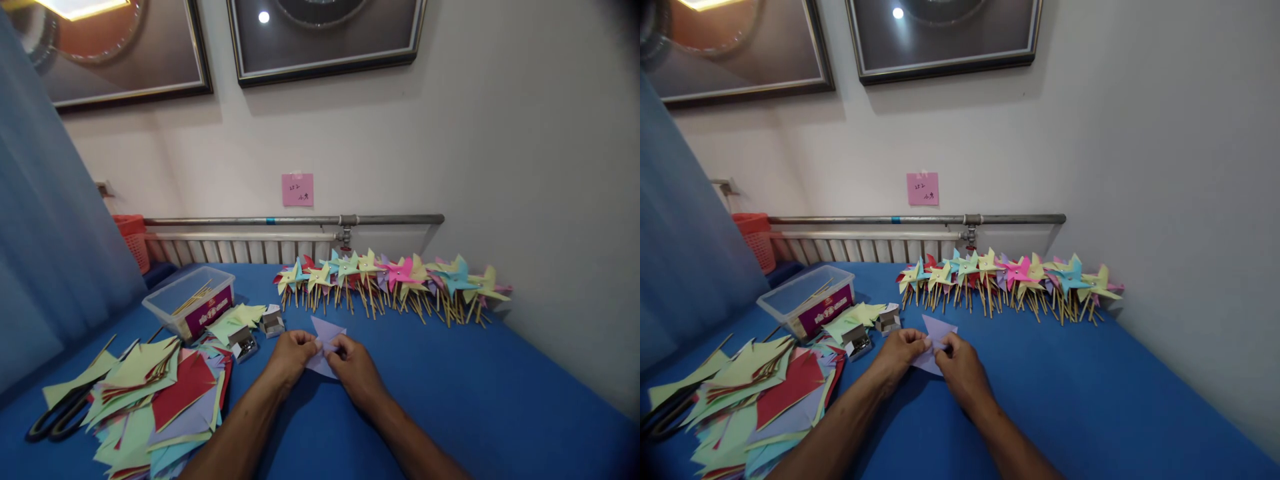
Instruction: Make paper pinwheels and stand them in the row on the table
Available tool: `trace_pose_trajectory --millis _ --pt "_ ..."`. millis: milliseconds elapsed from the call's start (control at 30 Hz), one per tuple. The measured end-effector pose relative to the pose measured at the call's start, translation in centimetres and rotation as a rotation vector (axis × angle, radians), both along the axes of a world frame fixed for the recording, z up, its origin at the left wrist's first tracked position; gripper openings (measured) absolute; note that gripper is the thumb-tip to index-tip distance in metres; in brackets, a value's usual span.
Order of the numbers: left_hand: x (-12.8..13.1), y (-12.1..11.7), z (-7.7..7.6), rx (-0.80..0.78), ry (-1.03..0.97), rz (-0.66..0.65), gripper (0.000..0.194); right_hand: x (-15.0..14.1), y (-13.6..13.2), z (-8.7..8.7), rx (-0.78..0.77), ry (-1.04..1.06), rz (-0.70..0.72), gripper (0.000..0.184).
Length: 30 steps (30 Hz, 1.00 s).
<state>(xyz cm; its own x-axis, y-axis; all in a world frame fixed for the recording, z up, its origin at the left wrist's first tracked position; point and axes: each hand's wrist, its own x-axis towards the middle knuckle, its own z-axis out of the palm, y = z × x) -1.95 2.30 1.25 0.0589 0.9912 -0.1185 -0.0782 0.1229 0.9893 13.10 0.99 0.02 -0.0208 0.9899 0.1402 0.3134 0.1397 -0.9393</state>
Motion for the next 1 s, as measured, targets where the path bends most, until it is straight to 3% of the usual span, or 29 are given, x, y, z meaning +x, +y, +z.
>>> trace_pose_trajectory --millis 367,533,600,800,1000 --pt "0.1 0.2 0.0 0.043 0.182 0.023 0.016 0.1 0.0 -0.6 0.050 -0.060 0.007 0.012" --pt "0.3 0.0 0.5 0.027 0.203 0.009 0.016 0.1 0.7 -0.8 0.015 0.266 -0.062 0.054" --pt "0.4 -0.1 0.7 0.022 0.213 0.007 0.018 0.2 0.9 -0.8 0.003 0.370 -0.061 0.062" --pt "0.6 -0.2 0.9 0.013 0.272 0.046 0.019 0.7 1.1 -0.6 0.019 0.361 -0.090 0.027" --pt "0.6 -0.3 1.1 0.003 0.296 0.091 0.020 0.6 0.3 0.3 0.093 0.256 -0.036 0.046"
